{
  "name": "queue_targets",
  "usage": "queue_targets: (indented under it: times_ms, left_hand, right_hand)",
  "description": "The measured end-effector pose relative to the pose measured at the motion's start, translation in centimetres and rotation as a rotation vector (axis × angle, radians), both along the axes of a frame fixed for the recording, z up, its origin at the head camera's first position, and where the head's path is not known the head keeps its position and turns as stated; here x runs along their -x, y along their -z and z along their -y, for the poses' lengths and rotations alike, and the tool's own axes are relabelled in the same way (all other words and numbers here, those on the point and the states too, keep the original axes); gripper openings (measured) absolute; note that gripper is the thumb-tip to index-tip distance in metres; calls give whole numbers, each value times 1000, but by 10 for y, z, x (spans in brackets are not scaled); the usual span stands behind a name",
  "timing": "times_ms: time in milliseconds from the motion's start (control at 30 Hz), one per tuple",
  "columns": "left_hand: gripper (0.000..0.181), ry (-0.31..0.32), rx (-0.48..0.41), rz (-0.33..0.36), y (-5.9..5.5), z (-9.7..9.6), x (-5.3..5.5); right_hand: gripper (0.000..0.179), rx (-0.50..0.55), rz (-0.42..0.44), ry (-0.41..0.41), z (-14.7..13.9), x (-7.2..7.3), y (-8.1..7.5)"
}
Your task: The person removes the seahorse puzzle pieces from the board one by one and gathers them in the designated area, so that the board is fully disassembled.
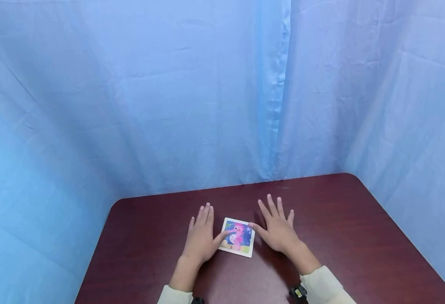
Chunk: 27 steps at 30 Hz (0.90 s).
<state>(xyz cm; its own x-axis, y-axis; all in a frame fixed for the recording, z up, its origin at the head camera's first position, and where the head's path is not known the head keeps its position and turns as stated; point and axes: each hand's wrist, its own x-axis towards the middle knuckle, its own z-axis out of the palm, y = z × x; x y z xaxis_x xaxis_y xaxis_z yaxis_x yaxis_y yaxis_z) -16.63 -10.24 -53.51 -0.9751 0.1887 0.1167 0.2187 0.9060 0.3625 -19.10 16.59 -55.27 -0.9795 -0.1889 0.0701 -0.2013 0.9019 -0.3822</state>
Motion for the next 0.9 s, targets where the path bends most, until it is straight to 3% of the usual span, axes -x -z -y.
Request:
queue_targets:
  times_ms: [333,667,900]
  left_hand:
    - [86,122,29,75,4,-24,-17]
    - [81,164,84,127,15,-33,-23]
    - [74,166,56,129,21,-36,-23]
  right_hand:
    - [59,90,166,-85,12,-14,-6]
    - [51,91,222,-119,22,-23,0]
    - [50,81,201,-116,20,-21,6]
